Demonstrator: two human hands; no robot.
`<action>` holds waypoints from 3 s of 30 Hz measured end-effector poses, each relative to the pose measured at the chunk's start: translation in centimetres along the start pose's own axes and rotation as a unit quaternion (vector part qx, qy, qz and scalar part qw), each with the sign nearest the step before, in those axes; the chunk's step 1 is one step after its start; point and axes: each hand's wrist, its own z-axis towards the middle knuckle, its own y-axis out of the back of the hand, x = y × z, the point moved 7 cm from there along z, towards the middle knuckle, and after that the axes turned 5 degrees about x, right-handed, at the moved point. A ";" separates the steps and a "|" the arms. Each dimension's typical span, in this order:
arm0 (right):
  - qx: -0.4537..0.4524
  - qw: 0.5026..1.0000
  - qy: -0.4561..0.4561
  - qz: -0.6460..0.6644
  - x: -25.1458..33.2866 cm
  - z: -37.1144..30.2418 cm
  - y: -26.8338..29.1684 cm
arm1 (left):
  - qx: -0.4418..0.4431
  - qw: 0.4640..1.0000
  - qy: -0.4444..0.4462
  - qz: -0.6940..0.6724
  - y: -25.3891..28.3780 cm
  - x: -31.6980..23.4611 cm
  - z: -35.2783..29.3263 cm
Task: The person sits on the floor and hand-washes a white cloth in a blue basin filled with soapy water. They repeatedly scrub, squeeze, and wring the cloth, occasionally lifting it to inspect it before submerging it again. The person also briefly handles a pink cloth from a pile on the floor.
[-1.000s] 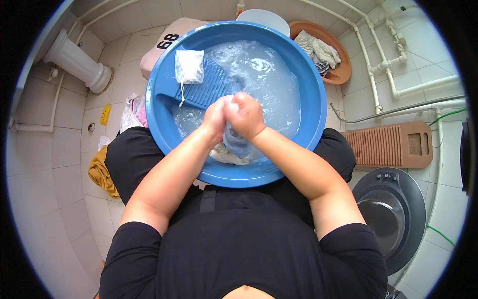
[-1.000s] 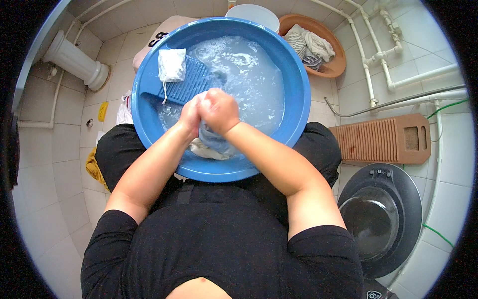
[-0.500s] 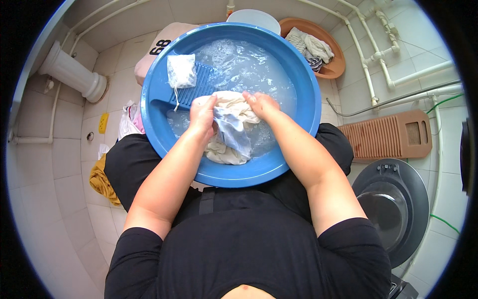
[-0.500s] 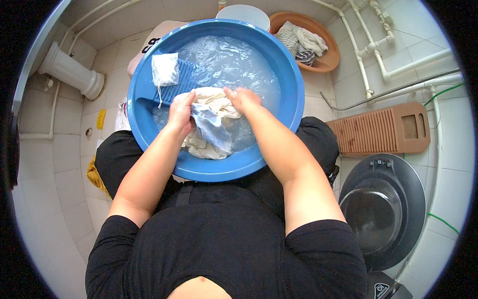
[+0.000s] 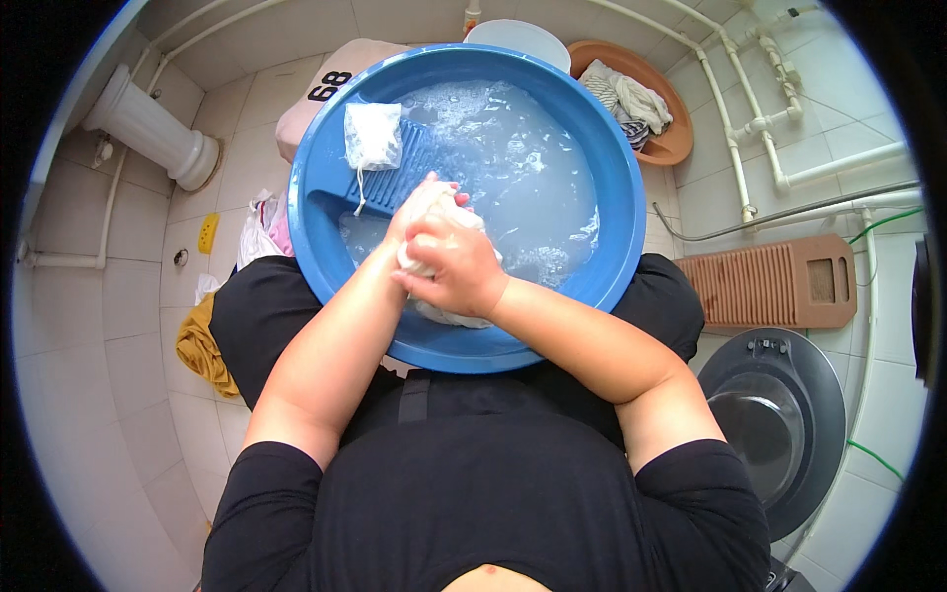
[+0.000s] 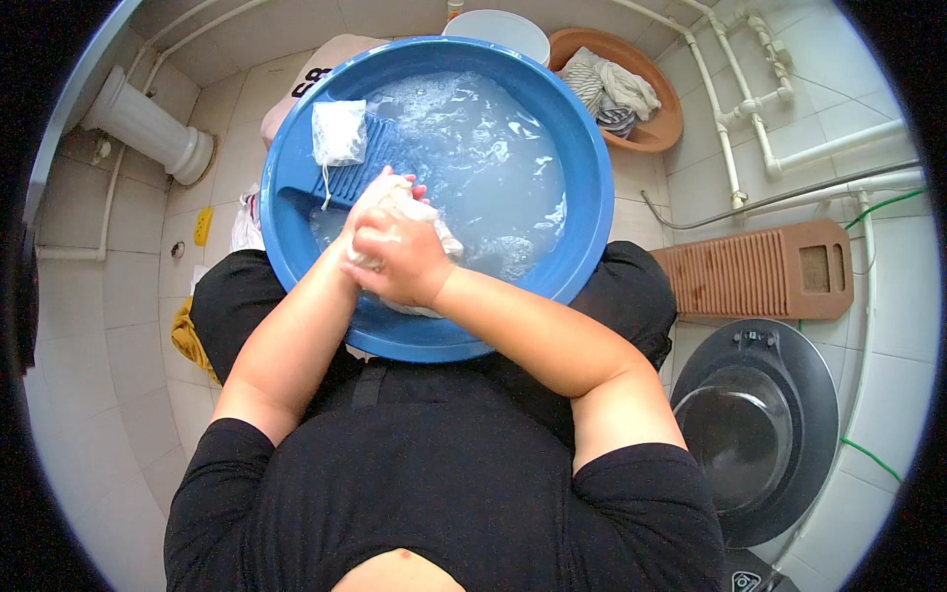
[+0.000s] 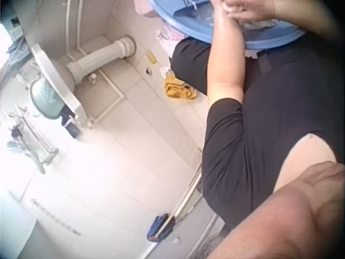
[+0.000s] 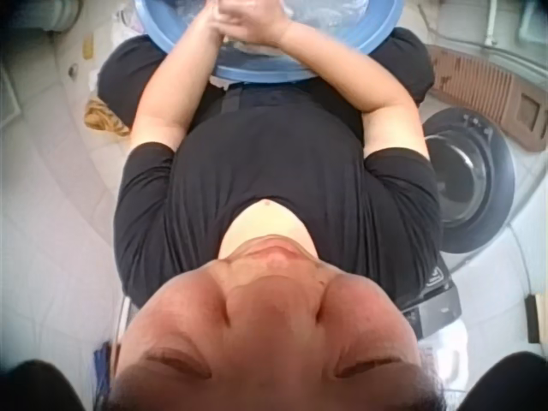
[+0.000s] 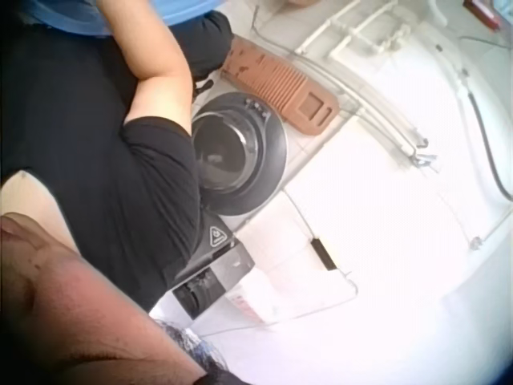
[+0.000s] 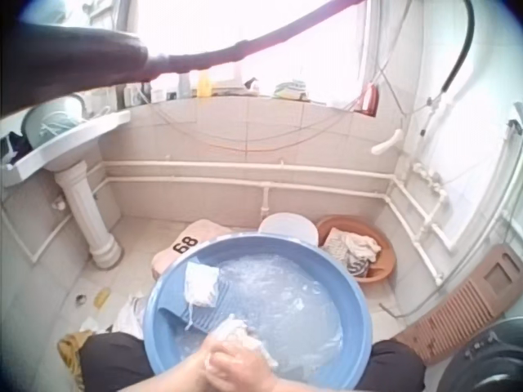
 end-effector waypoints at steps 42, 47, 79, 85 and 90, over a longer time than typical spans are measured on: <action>0.005 1.000 -0.024 0.018 -0.1 0.4 0.5 | -0.068 0.996 0.004 0.053 0.5 -0.4 -0.6; -0.053 0.988 -0.108 -0.100 -6.5 -1.8 0.0 | -0.090 0.993 -0.035 0.061 1.4 2.0 -0.7; -0.008 0.976 -0.207 0.061 -5.0 -1.0 -1.1 | 0.172 0.985 -0.023 -0.018 2.7 0.5 1.4; -0.096 0.992 -0.035 -0.076 -4.0 -1.5 0.4 | 0.027 0.994 -0.076 0.068 1.5 1.8 -0.2; -0.093 0.956 -0.278 -0.009 -9.1 -2.5 1.6 | -0.097 0.988 -0.048 0.108 -0.4 2.4 -0.5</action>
